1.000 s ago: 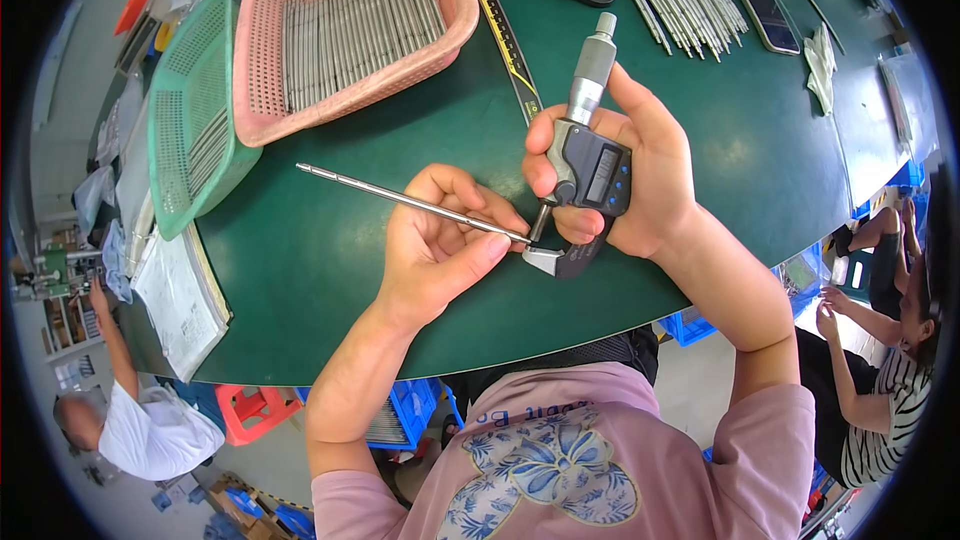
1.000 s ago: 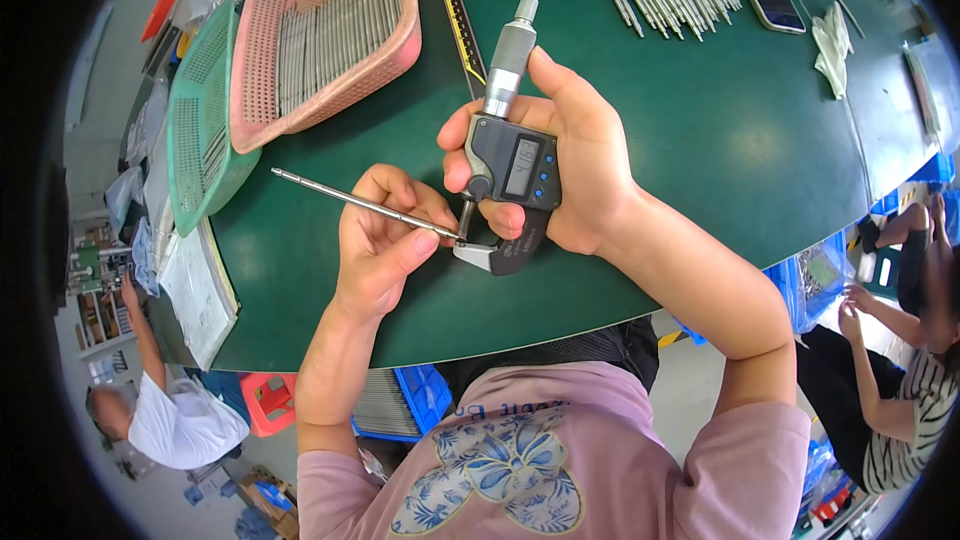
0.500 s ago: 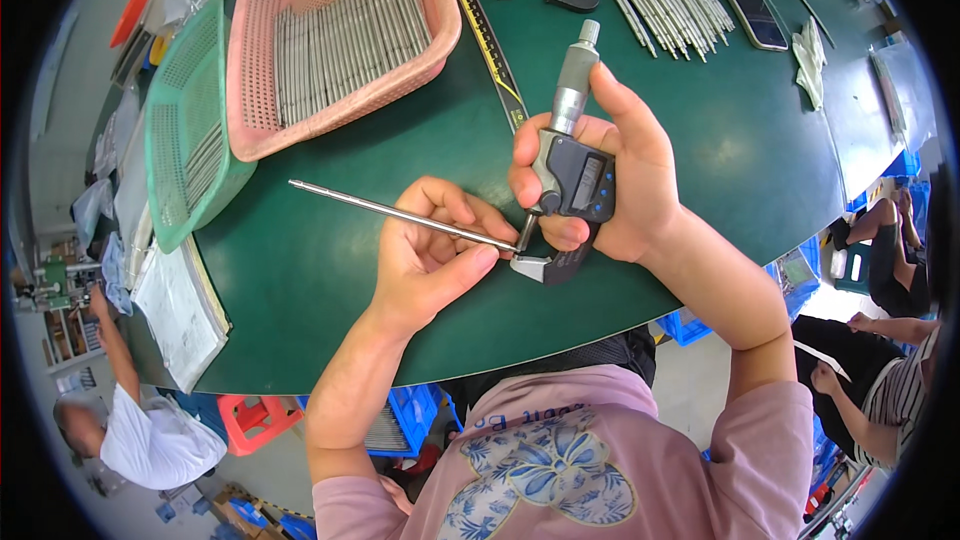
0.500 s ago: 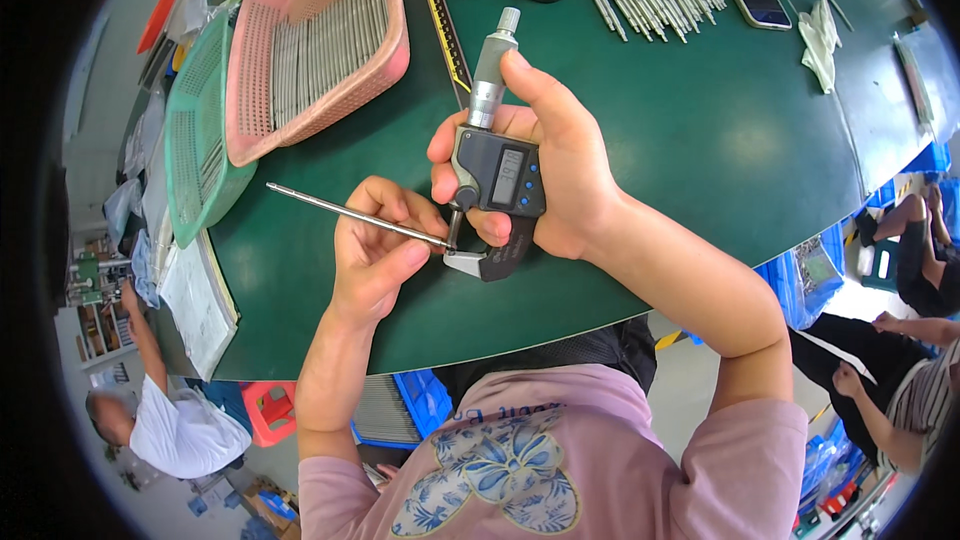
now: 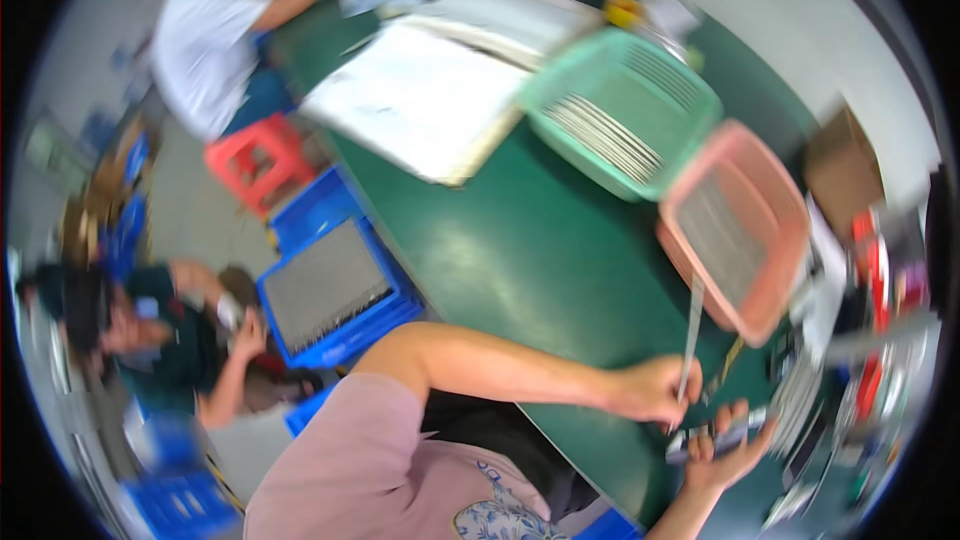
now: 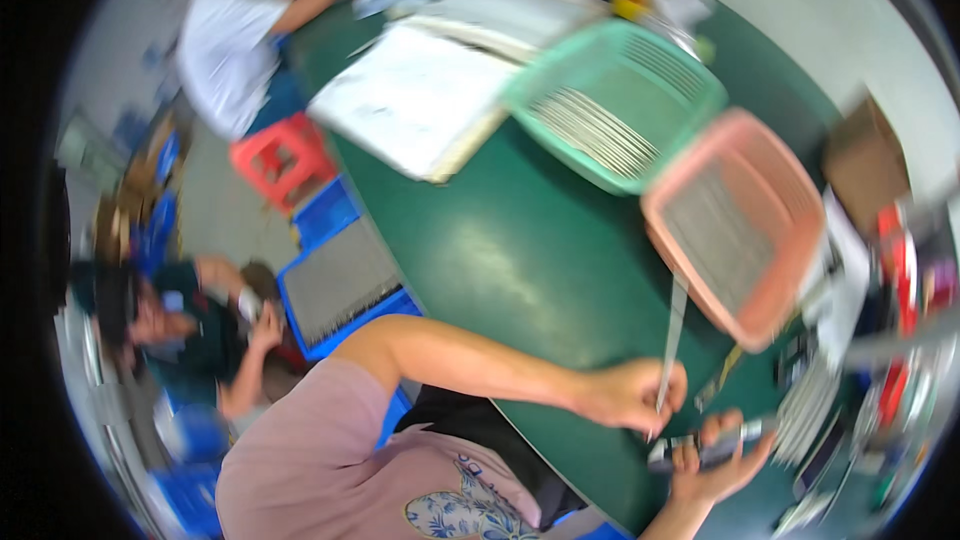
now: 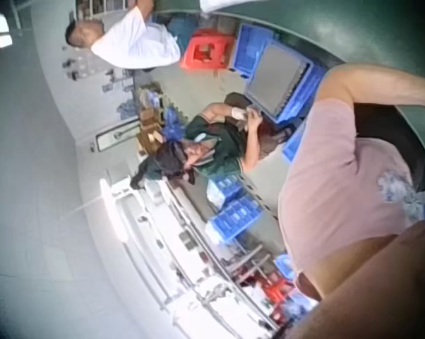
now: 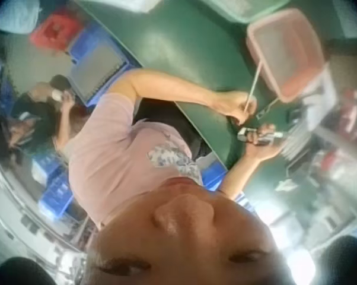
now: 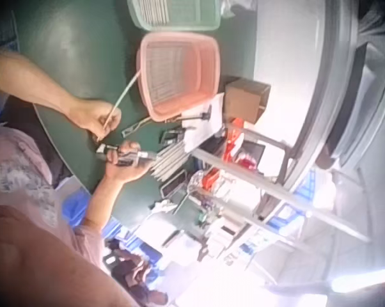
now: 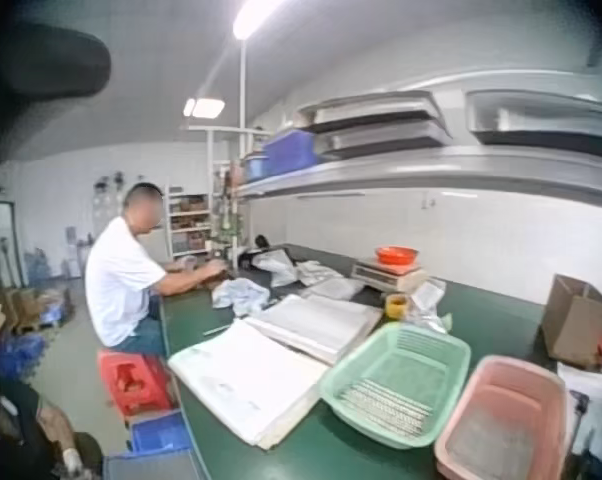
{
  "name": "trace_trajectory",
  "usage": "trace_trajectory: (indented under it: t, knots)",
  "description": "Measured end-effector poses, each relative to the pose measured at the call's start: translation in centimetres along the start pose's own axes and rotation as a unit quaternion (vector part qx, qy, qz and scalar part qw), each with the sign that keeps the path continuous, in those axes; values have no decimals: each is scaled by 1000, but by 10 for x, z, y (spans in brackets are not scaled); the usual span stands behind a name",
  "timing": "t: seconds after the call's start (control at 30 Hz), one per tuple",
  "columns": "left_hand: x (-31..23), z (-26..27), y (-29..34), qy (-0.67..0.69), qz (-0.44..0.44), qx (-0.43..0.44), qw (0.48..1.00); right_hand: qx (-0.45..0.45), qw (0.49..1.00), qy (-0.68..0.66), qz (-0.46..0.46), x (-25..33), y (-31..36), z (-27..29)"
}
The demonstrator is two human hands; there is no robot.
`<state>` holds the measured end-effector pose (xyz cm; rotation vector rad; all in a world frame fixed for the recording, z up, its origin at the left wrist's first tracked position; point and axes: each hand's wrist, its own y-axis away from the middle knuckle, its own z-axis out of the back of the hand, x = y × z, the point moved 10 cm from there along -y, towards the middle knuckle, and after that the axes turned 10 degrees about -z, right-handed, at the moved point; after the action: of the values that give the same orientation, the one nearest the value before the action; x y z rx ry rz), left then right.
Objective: The person repeatedly picks up thin metal rods from a basket and measures their diameter using a digital caliper. After each measurement, the rod is placed into a blue bin on the floor. The process is repeated for multiple rods throughout the video.
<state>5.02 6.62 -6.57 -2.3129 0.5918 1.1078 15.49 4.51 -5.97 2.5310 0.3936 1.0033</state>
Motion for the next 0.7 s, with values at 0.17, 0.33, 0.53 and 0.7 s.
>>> trace_trajectory:
  t: [0.17,0.33,0.53,0.7]
  knots:
    - [-28,-13,13,-152,-54,22,987,178,981,73,28,32,-10,22]
    - [-10,-30,-3,-269,-95,100,953,146,973,144,105,120,-24,85]
    - [58,-50,-71,-210,-178,230,933,195,954,226,15,79,-6,-30]
    - [9,-31,-65,-221,-227,170,933,102,957,268,48,80,-18,-42]
